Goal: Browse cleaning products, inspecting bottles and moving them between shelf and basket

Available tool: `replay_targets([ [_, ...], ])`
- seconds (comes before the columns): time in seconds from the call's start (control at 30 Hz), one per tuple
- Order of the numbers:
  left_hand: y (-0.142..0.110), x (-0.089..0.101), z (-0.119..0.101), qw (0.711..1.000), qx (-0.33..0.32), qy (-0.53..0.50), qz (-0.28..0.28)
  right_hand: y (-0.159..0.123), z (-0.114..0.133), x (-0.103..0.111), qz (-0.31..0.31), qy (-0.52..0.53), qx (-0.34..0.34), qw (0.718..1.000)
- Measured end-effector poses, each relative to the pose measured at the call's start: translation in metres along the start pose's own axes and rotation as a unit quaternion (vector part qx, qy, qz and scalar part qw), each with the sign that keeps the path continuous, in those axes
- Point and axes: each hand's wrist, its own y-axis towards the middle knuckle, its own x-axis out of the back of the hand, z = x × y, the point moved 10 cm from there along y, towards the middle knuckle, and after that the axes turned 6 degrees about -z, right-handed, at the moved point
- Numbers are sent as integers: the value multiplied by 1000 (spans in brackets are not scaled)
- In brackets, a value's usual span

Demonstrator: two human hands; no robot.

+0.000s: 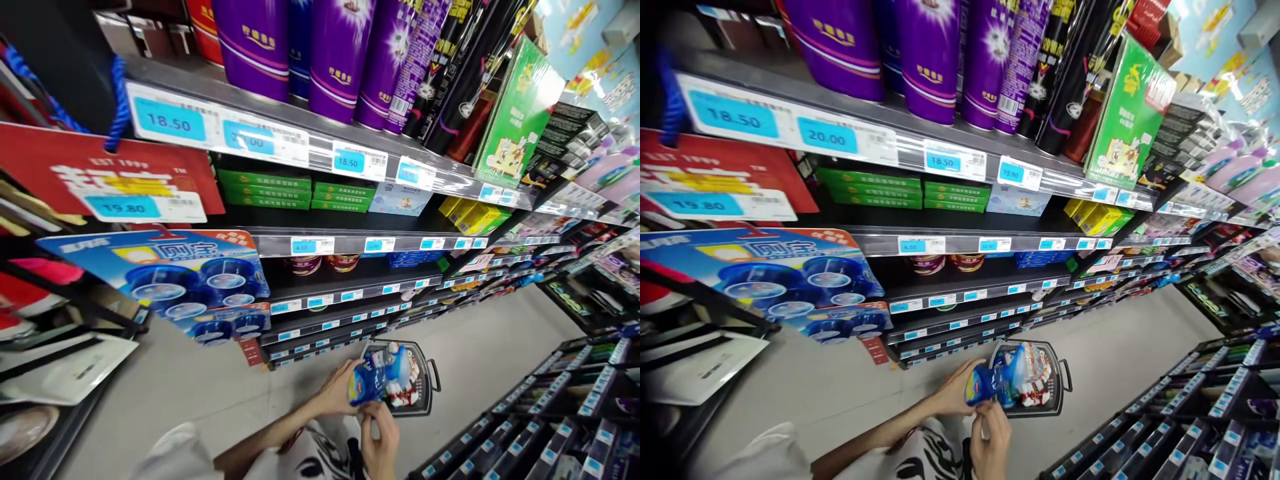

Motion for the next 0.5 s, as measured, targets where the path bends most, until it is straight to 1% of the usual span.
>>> replay_targets([
  [0.03,4,3,-14,1000,-14,-21,3,1,5,6,-46,5,-25,999],
  [0.1,11,10,-41,996,-30,-78,6,3,10,17,-139,27,-83,986],
  [0.13,13,16,-53,994,-31,-103,-8,4,11,17,-162,48,-116,979],
  [0.17,14,22,-63,992,-32,-121,-22,6,11,14,-166,75,-148,972],
  [0.23,13,35,-82,991,-33,-119,-41,14,14,2,-140,136,-197,961],
  [0.27,12,41,-89,993,-34,-104,-42,18,16,-3,-125,160,-214,955],
  [0.33,9,53,-103,997,-42,-67,-22,24,20,-7,-115,204,-243,941],
  [0.4,6,66,-115,997,-53,-53,16,27,23,-5,-139,264,-272,915],
  [0.43,3,72,-119,996,-58,-59,36,27,24,-2,-161,299,-287,896],
  [0.5,-5,81,-125,991,-61,-94,72,24,25,6,-222,359,-319,848],
])
